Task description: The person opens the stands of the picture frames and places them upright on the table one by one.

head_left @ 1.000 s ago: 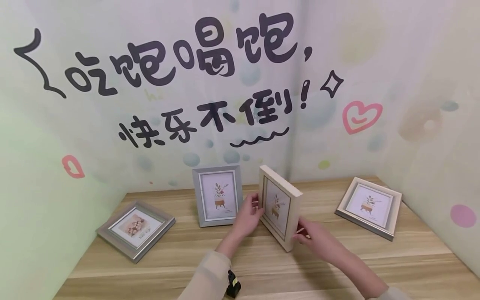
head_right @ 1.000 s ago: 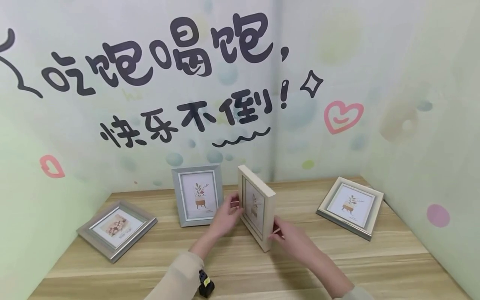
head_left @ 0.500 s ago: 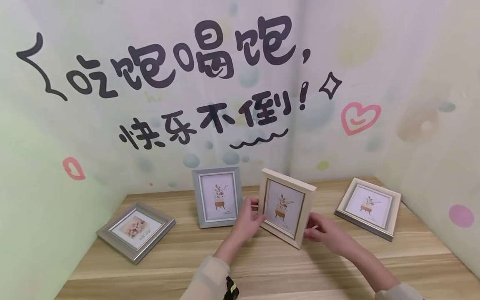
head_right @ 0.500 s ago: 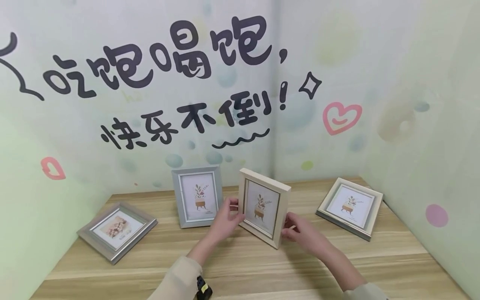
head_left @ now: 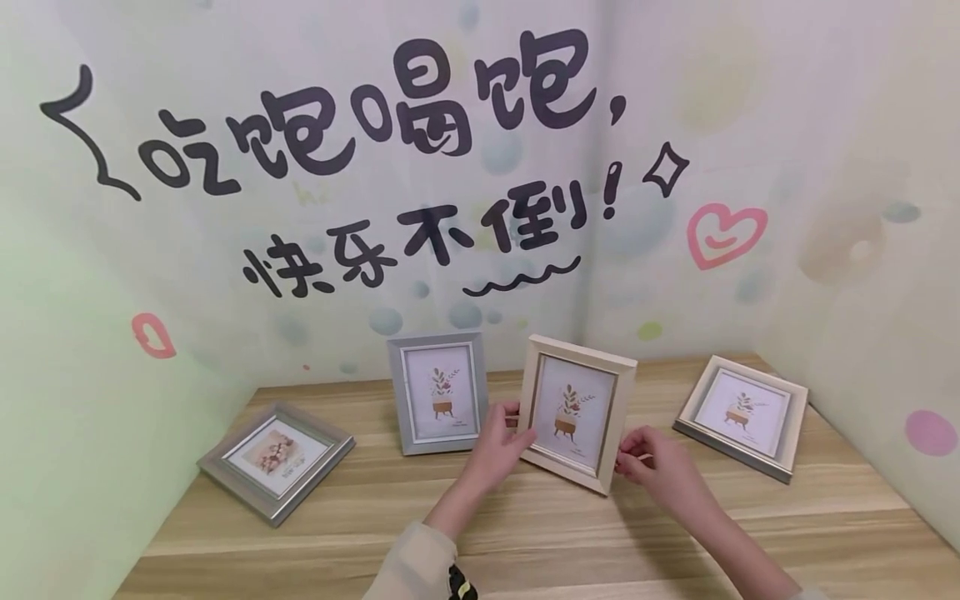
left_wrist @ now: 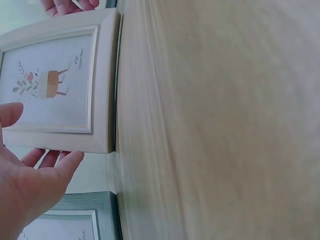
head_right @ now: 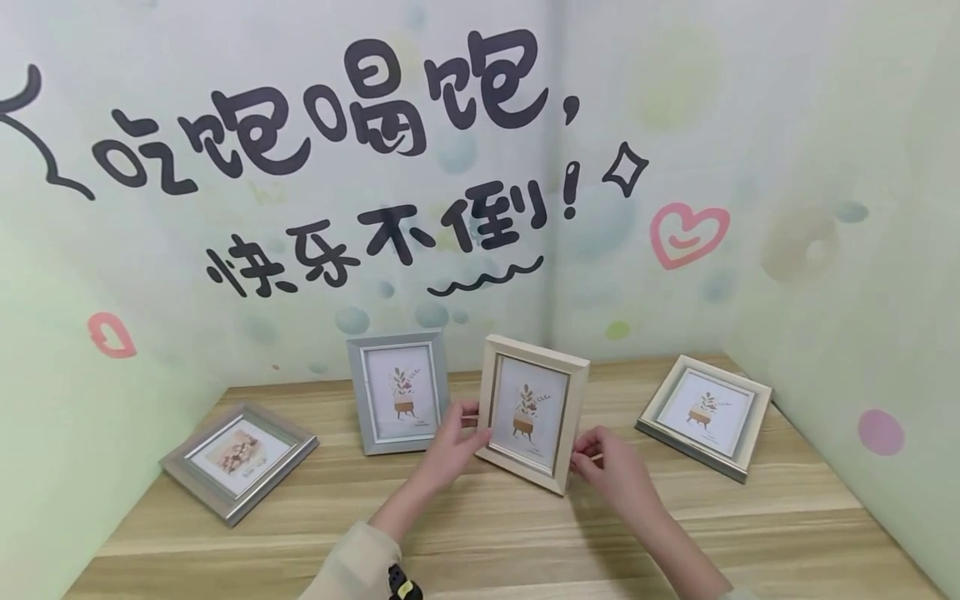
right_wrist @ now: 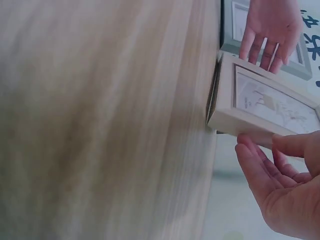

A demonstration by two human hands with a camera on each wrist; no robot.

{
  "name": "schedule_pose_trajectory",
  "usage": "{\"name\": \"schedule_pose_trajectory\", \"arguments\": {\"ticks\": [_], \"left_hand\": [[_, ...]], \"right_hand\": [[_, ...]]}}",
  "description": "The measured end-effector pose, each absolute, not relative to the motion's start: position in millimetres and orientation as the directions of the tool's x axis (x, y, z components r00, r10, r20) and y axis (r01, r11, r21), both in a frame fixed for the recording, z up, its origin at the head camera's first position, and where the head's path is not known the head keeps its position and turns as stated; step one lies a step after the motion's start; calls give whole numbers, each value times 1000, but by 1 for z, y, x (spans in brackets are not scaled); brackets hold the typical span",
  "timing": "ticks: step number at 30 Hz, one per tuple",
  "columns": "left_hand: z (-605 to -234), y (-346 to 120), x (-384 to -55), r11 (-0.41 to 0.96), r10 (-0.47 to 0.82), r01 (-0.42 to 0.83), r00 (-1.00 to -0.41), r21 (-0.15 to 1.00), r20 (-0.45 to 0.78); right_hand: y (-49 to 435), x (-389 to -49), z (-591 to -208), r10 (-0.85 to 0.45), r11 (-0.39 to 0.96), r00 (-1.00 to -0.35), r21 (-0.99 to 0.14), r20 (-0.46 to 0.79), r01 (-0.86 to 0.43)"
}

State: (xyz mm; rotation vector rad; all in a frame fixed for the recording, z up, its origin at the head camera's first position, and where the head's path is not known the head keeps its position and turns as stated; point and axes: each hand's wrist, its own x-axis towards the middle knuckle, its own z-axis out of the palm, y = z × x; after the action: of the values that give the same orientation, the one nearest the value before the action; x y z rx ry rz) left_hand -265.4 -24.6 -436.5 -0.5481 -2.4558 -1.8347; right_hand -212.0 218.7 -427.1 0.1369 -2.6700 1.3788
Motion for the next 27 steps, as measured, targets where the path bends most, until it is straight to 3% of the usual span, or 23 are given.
{"name": "schedule_pose_trajectory", "arguments": {"ticks": [9,27], "left_hand": [[-432,-23,-261,217,210,260,-954,941,215],[-431,-2,-277,350,111,225,-974,910,198]], "right_hand": [[210,-212,-413,-38,618,-983,-769,178,-163],[206,-261,-410,-68,595,-990,-791,127,-142]]}}
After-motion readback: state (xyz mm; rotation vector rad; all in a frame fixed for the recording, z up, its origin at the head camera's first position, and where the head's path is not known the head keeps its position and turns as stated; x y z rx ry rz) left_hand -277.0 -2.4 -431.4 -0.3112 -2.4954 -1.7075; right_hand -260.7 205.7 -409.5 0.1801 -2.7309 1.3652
